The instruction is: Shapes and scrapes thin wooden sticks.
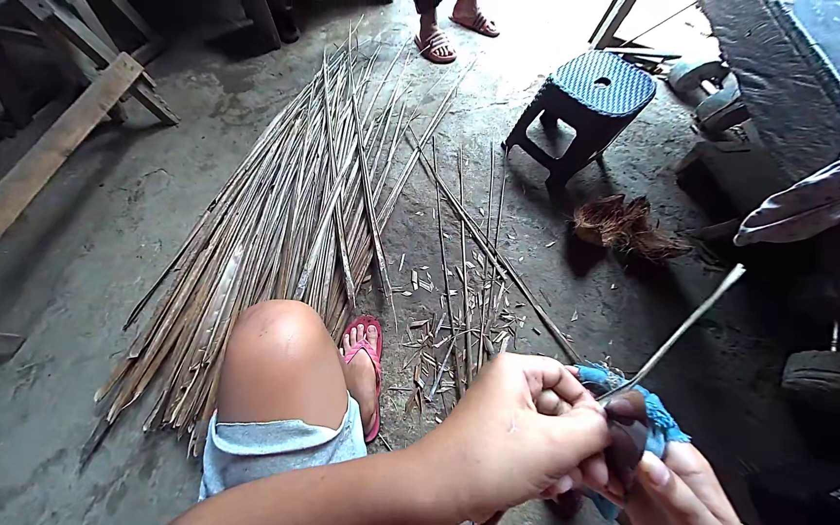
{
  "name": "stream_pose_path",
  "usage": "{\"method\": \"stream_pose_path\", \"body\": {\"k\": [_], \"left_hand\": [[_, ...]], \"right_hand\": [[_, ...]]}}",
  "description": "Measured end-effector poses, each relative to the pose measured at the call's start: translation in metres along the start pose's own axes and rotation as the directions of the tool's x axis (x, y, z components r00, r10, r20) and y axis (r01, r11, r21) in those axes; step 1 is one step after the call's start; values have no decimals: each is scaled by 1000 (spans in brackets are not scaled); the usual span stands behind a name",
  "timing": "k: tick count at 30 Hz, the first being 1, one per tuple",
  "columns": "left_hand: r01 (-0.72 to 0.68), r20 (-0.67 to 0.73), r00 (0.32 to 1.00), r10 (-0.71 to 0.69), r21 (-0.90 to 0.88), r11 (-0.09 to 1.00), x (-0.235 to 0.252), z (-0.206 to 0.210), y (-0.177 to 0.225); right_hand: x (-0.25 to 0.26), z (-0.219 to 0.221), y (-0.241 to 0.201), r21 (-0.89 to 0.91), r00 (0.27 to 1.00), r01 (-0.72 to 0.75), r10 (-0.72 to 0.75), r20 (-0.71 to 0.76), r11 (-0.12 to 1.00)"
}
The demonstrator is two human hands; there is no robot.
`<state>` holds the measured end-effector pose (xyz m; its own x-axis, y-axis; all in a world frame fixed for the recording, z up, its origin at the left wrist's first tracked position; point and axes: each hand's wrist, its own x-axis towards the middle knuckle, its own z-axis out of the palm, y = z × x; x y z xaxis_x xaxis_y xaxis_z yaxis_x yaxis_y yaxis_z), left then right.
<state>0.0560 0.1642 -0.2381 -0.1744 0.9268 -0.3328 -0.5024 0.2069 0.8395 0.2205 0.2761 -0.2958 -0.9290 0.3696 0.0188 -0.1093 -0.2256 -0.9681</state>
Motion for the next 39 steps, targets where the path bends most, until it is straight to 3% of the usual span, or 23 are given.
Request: {"method": "stream_pose_path", "body": {"k": [3, 6, 8, 13, 17, 29, 39], "left_hand": [[-257, -81, 948, 306, 369, 893, 2, -3, -10], [-456, 23, 782, 623, 702, 547, 7, -9, -22], [-479, 104, 712, 694, 795, 372, 7, -10, -27], [-454, 193, 652, 733, 874, 174, 4, -8, -33], [-410, 192, 642, 742, 904, 120, 2, -4, -33], [-302, 260, 639, 724, 951, -75, -9, -6, -43], [-262, 281, 609, 742, 954, -146, -11, -7, -46]], "right_hand": [[-3, -3, 6, -1, 999, -25, 25, -25, 1000], [-8, 2, 4, 59, 997, -76, 76, -4, 995], [-11, 8, 0, 118, 994, -113, 113, 9, 987], [-14, 19, -15, 84, 985, -165, 168, -36, 983], [-14, 27, -23, 29, 975, -204, 206, -86, 978], [-14, 27, -21, 46, 960, -275, 277, -37, 960], [-9, 36, -13, -14, 975, -192, 189, -117, 981]]}}
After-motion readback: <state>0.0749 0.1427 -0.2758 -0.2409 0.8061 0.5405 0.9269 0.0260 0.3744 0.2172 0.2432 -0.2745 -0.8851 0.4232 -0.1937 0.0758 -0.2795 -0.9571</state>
